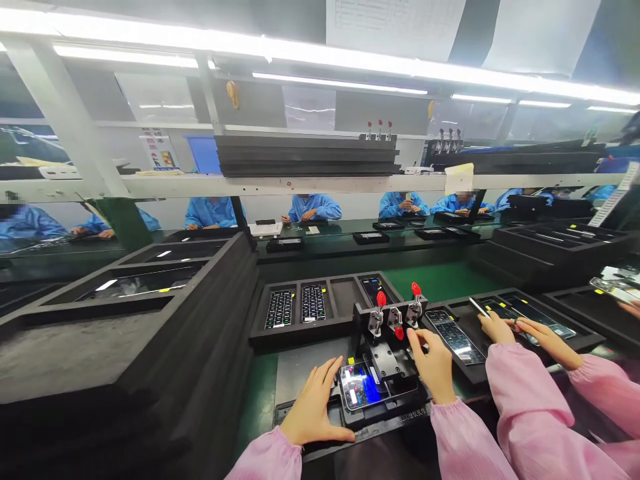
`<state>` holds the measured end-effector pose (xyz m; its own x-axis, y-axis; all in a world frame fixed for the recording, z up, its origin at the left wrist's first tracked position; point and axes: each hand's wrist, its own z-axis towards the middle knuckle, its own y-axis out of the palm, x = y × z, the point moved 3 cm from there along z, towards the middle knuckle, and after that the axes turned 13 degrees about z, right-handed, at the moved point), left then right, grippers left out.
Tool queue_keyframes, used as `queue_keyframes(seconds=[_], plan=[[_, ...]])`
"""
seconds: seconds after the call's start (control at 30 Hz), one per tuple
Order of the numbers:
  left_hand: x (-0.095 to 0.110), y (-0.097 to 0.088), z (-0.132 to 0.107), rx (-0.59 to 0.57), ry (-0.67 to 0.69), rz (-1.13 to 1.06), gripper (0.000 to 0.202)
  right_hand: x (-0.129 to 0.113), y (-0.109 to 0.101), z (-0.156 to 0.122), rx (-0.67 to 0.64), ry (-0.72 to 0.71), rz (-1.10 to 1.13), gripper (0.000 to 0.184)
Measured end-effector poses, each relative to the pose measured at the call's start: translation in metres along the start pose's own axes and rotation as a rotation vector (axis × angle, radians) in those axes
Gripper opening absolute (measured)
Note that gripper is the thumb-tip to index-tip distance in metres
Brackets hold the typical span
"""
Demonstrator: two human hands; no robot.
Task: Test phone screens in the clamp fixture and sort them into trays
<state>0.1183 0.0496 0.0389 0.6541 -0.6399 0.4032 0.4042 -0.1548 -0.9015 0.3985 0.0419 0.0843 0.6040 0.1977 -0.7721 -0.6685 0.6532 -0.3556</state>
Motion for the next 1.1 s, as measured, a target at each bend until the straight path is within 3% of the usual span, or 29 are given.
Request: queue_keyframes(seconds=[0.1, 0.3, 0.67, 0.8, 0.9, 1.03, 1.1], plan=[[0.0, 0.0, 0.0, 0.023, -0.008, 0.002, 0.116, 0.017, -0.012, -0.007, 0.204, -0.018, -0.026, 0.04], [0.002, -0.002, 0.002, 0.033, -0.003, 0.012, 0.116, 0.055, -0.007, -0.019, 0.024, 0.218, 0.175, 0.041], [0.001, 0.0, 0.002, 0.044, -0.011, 0.049, 0.116, 0.057, 0.004, -0.031, 0.217, 0.242, 0.251, 0.041], [0.012, -0.003, -0.007, 0.059, -0.06, 0.153, 0.114, 0.058, 0.004, -0.031, 0.206, 0.238, 0.258, 0.04], [0.018, 0.006, -0.032, 0.183, -0.201, 0.328, 0.094, 0.058, 0.003, -0.03, 0.188, 0.268, 0.238, 0.039], [0.016, 0.025, -0.066, 0.479, -0.454, 0.537, 0.067, 0.056, 0.002, -0.028, 0.19, 0.283, 0.218, 0.039], [0.013, 0.032, -0.073, 0.597, -0.508, 0.578, 0.06, 0.056, 0.003, -0.028, 0.202, 0.303, 0.217, 0.038]])
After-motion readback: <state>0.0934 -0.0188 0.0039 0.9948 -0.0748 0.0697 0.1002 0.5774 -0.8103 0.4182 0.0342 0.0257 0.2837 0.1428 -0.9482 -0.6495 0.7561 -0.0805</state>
